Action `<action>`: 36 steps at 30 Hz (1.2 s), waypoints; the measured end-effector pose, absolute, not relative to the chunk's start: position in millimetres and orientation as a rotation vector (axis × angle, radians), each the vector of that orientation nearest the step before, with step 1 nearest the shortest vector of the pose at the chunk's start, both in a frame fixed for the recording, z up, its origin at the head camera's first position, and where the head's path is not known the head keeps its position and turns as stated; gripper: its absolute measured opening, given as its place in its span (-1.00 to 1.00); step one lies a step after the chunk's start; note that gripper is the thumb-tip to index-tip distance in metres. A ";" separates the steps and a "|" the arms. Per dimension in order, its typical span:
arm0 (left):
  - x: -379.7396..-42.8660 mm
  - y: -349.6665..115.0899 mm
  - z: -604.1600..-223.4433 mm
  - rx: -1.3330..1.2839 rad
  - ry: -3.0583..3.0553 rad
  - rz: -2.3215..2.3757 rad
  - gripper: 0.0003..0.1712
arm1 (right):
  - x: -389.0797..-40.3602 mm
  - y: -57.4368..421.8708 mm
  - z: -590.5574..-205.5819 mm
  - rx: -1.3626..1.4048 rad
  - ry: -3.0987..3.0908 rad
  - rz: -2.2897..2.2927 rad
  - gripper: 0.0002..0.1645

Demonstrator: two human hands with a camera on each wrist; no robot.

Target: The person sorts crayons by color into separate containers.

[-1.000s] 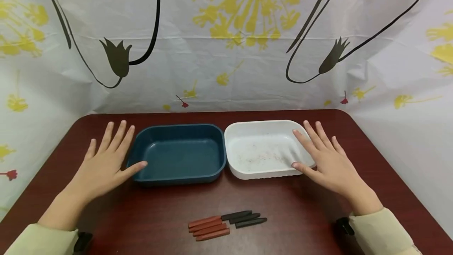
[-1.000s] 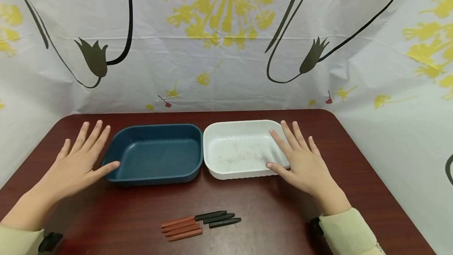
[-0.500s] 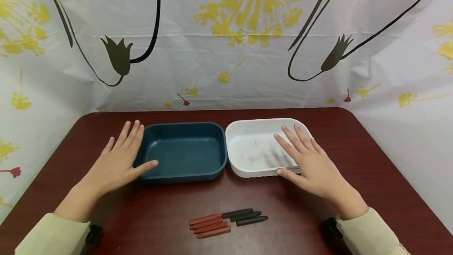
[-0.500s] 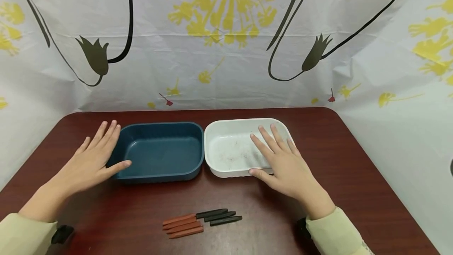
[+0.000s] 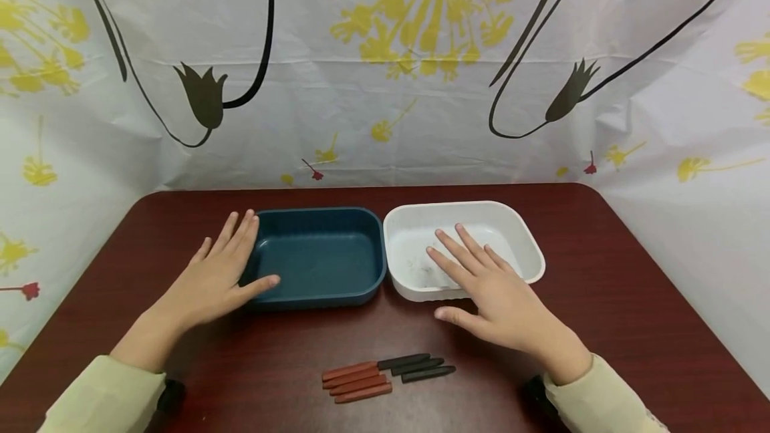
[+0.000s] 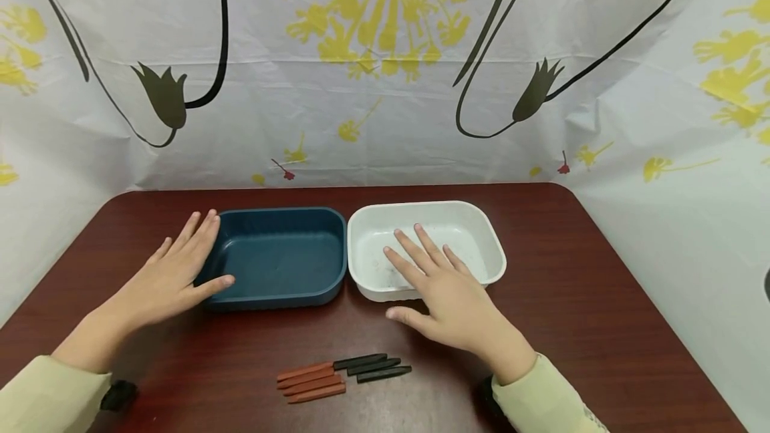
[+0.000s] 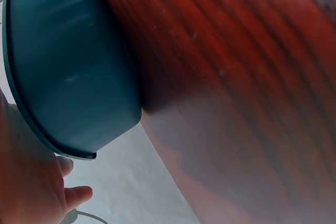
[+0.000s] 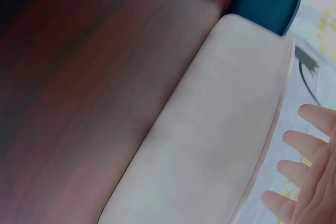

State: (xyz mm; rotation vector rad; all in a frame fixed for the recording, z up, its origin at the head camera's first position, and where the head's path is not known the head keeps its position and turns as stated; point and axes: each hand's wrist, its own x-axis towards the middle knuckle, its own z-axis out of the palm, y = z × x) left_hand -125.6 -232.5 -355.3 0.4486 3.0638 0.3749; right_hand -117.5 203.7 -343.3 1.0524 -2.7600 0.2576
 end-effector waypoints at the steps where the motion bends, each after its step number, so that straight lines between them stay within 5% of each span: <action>1: -125.6 -232.1 -355.8 0.453 3.064 0.374 0.24 | -116.9 201.6 -344.2 1.070 -2.751 0.249 0.01; 36: -123.3 -227.5 -361.3 0.417 3.053 0.286 0.32 | -88.6 118.6 -346.9 1.691 -2.483 0.271 -0.29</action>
